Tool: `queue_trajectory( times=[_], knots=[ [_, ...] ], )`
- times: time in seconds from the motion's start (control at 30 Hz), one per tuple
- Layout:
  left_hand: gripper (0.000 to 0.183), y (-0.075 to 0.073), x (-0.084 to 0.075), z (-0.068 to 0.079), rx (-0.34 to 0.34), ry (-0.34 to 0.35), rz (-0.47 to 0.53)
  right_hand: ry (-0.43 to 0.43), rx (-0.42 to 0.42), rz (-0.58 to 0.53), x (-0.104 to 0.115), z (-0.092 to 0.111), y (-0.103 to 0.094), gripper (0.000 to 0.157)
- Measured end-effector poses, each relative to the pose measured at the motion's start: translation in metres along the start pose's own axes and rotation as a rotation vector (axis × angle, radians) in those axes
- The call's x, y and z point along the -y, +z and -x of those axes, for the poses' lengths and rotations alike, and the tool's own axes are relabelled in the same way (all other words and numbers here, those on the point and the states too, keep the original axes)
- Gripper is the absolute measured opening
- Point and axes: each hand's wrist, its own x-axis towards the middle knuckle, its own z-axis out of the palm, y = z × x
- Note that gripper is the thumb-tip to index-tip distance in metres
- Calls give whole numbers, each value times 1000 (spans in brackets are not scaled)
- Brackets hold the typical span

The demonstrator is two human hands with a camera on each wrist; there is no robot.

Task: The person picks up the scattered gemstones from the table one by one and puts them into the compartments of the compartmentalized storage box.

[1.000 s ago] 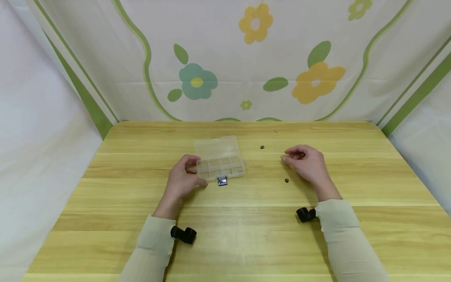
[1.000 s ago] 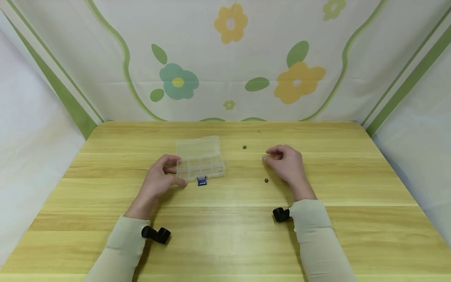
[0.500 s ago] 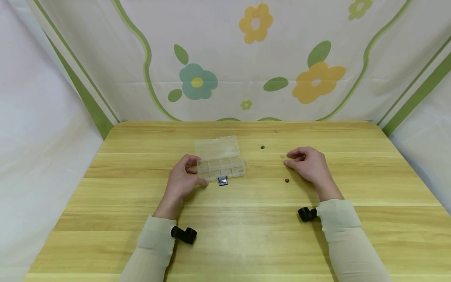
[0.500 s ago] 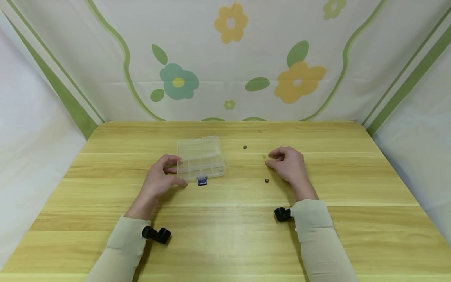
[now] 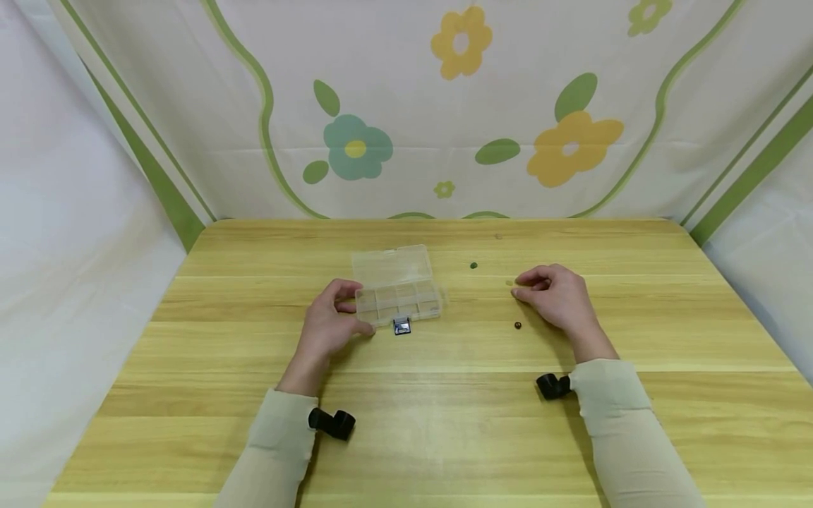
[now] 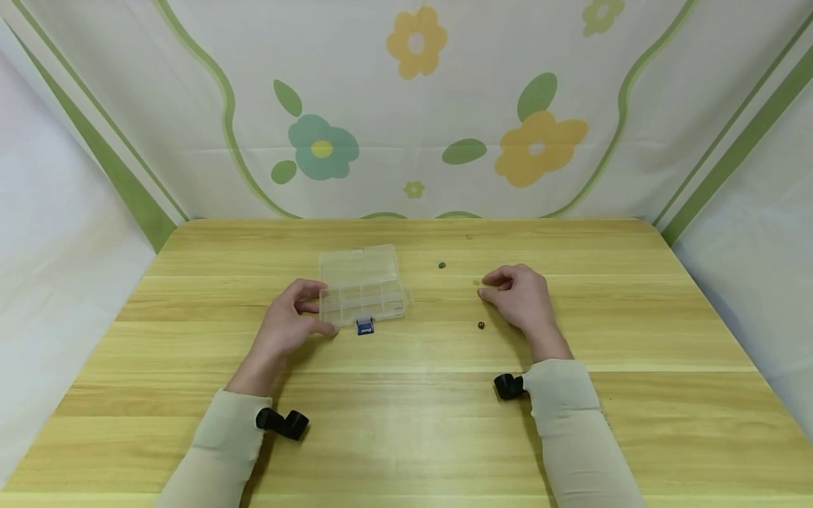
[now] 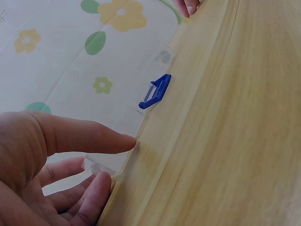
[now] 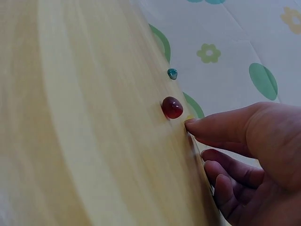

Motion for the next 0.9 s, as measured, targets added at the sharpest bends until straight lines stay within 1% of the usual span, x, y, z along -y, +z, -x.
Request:
queue_trajectory(
  times=[0.57, 0.9],
  knots=[
    [75, 1, 2, 0, 5, 0, 7, -15, -13, 10, -1, 0, 2, 22],
    [76, 0, 1, -1, 3, 6, 1, 0, -17, -3, -2, -4, 3, 28]
  ],
)
